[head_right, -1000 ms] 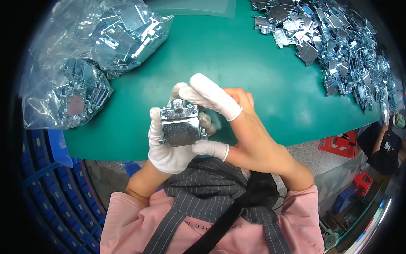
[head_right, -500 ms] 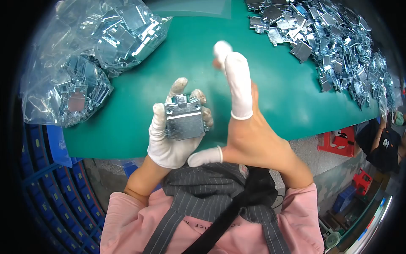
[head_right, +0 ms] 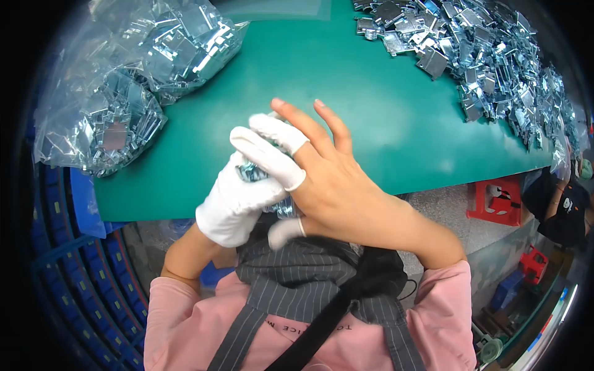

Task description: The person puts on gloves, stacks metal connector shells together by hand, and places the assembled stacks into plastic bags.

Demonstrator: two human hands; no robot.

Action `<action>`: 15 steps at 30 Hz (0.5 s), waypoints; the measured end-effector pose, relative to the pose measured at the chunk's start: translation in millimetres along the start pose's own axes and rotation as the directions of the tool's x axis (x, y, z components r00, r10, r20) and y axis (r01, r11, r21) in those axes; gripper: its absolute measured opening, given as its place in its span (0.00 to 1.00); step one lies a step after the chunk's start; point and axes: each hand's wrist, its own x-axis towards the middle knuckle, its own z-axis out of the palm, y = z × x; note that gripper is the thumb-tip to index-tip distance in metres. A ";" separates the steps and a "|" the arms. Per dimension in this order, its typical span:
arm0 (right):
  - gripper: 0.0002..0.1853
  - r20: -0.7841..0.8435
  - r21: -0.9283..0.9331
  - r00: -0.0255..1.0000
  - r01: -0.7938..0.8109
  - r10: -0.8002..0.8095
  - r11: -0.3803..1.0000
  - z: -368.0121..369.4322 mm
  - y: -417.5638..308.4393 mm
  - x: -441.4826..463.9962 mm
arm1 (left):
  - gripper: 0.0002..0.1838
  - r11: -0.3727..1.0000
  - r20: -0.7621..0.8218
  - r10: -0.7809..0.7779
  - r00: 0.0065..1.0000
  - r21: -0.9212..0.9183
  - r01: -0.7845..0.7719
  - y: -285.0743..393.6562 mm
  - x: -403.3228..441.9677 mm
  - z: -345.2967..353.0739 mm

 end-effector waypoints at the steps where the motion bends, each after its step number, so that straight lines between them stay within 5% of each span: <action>1: 0.63 -0.025 0.098 0.999 -0.024 0.027 0.995 -4.2 0.1 -1.8 | 0.48 0.996 -0.003 0.061 0.998 0.066 -0.061 1.1 -5.0 4.1; 3: 0.69 -0.084 0.382 0.986 -0.103 0.145 0.918 -5.9 1.1 -4.0 | 0.49 0.914 0.074 0.315 0.946 0.246 -0.324 -5.6 -8.1 5.7; 5: 0.74 -0.103 0.711 0.939 -0.162 0.328 0.685 1.6 5.7 -4.0 | 0.41 0.675 0.203 0.553 0.808 0.459 -0.577 -6.3 -7.3 5.7; 8: 0.68 0.299 0.954 0.888 -0.284 0.349 -0.095 -5.4 4.3 -6.6 | 0.25 0.034 0.612 0.476 0.631 0.705 -0.709 14.1 -0.2 -13.5; 10: 0.62 0.448 0.890 0.872 -0.415 0.198 -0.186 -7.6 2.6 -7.0 | 0.25 -0.031 0.662 0.483 0.573 0.667 -0.744 11.1 3.3 -13.7; 12: 0.57 0.264 0.826 0.938 -0.341 0.226 0.448 0.4 -1.5 -7.7 | 0.25 -0.036 0.656 0.365 0.661 0.719 -0.694 23.0 -2.0 -1.7; 13: 0.51 0.208 0.794 0.941 -0.321 0.265 0.516 1.5 -4.8 -7.6 | 0.26 -0.041 0.647 0.301 0.701 0.743 -0.668 27.6 -4.2 3.2; 15: 0.51 0.027 0.809 0.961 -0.184 0.277 0.559 5.2 -6.7 -8.0 | 0.47 0.044 0.583 0.482 0.654 0.730 -0.682 15.3 -6.0 -7.5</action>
